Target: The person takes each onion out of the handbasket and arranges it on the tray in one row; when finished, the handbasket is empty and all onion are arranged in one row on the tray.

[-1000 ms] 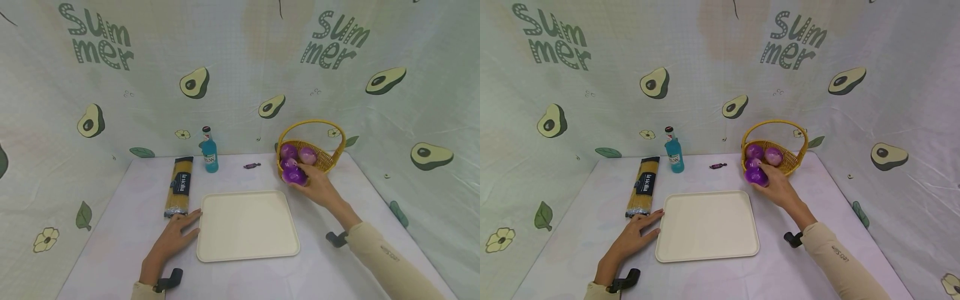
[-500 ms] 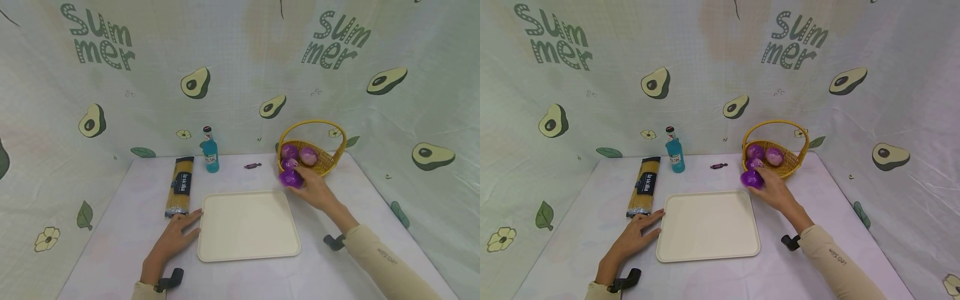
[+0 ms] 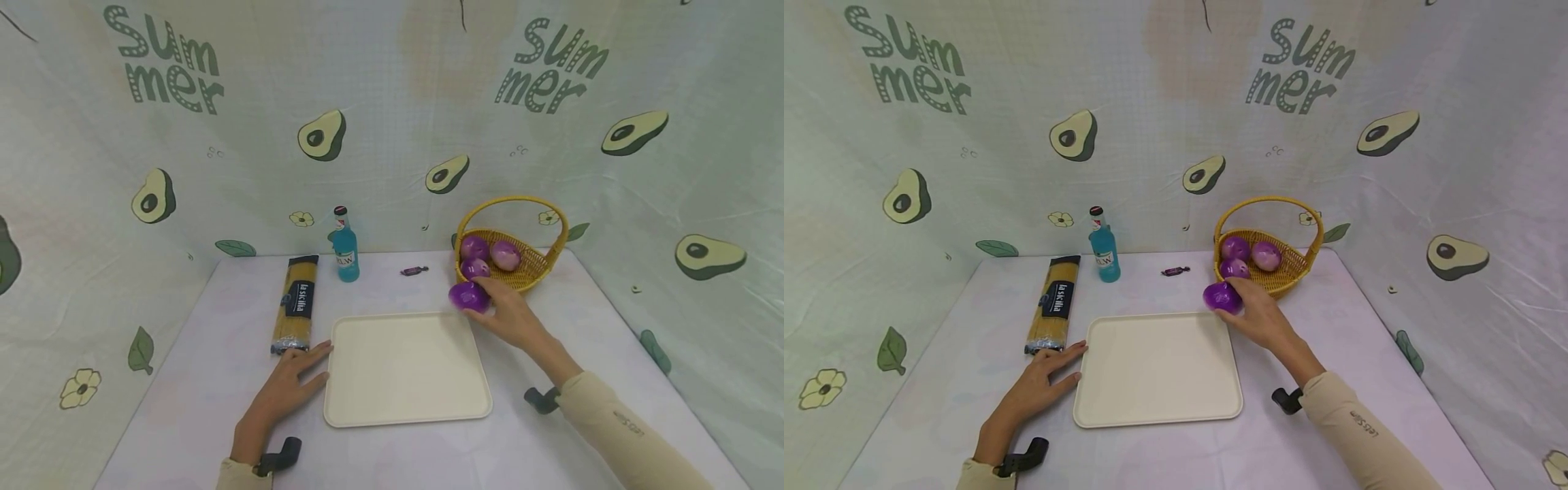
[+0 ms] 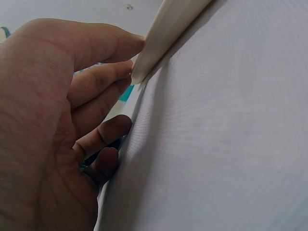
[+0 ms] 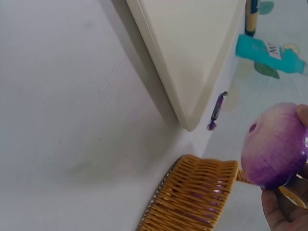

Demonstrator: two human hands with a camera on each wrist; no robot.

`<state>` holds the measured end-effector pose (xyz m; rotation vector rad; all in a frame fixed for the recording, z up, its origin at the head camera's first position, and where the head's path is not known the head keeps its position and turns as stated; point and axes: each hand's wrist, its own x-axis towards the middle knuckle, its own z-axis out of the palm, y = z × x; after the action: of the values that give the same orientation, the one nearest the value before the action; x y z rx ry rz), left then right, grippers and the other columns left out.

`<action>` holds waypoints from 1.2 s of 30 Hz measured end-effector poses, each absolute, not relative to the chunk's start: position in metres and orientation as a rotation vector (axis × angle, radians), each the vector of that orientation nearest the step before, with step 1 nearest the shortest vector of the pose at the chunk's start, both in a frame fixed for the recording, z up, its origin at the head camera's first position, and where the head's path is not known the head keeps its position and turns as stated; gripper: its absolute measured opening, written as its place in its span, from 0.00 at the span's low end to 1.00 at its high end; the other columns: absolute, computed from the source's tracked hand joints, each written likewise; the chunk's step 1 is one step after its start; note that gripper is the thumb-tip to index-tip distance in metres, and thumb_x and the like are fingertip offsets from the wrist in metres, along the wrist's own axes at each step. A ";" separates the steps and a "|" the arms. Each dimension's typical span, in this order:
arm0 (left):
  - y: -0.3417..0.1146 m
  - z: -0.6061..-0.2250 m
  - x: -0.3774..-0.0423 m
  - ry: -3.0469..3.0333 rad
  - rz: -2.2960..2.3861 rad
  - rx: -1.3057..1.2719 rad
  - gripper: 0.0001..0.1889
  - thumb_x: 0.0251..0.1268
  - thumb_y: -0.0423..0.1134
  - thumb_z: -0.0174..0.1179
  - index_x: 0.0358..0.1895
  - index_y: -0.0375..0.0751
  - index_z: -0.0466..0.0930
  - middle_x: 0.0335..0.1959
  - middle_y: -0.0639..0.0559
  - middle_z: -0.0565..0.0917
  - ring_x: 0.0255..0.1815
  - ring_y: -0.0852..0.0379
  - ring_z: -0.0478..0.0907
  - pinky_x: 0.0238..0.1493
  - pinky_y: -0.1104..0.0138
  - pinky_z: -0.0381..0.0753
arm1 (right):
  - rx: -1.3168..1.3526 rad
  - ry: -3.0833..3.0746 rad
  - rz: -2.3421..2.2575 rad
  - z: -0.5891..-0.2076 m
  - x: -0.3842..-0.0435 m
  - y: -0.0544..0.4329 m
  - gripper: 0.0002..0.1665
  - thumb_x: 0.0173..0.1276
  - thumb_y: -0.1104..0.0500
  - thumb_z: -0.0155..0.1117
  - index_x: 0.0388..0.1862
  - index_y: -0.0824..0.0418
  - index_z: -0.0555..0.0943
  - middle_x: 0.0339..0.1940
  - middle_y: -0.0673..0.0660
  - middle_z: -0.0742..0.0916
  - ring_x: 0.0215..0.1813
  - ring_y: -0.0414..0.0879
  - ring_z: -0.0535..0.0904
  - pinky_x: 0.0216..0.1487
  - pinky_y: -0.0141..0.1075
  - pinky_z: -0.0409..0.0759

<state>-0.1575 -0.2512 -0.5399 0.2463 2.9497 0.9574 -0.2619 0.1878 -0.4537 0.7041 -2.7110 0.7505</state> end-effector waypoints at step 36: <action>-0.255 -0.544 -0.159 2.931 0.951 0.239 0.30 0.70 0.56 0.60 0.74 0.65 0.68 0.73 0.73 0.66 0.52 0.61 0.64 0.58 0.51 0.72 | 0.796 -2.720 0.813 -0.464 -0.250 0.147 0.42 0.62 0.49 0.76 0.70 0.65 0.71 0.67 0.65 0.78 0.67 0.60 0.73 0.65 0.53 0.72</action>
<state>-0.1588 -0.2546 -0.5439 0.2394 2.9314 0.9514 -0.2500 0.1468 -0.4644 0.7962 -2.7200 0.8134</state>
